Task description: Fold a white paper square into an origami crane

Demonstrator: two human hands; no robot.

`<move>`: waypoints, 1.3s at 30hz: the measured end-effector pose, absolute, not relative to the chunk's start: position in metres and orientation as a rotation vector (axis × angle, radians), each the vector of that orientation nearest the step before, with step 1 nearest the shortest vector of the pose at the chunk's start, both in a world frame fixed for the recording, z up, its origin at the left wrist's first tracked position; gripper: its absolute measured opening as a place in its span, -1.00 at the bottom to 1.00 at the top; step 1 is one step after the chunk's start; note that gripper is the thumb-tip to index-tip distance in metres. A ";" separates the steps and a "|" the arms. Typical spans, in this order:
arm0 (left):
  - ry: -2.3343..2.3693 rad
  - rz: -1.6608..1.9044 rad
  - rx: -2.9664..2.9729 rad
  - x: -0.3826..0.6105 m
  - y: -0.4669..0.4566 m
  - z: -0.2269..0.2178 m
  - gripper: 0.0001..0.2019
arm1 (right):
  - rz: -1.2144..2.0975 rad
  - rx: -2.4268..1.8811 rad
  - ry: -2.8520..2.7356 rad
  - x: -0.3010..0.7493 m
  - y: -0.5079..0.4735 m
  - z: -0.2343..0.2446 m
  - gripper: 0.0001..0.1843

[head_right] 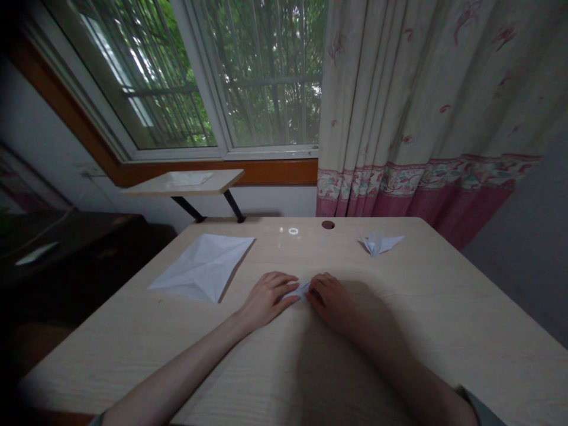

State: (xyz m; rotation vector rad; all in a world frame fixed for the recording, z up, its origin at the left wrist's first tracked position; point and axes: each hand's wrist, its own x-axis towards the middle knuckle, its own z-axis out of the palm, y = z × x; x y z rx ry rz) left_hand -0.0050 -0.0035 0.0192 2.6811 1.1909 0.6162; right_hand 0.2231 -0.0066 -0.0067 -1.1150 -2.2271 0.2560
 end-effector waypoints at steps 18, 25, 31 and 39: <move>1.288 0.607 2.673 0.001 -0.009 0.019 -0.71 | 0.087 -1.168 -2.216 0.223 -0.004 -0.017 -0.91; 1.333 0.608 2.659 0.004 -0.010 0.019 -0.72 | 0.032 -1.182 -2.246 0.221 -0.006 -0.015 -0.91; 1.339 0.593 2.653 0.005 -0.010 0.020 -0.71 | 0.054 -1.178 -2.284 0.221 -0.005 -0.014 -0.88; 1.319 0.618 2.652 0.004 -0.014 0.021 -0.65 | 0.057 -1.162 -2.279 0.223 -0.005 -0.017 -0.83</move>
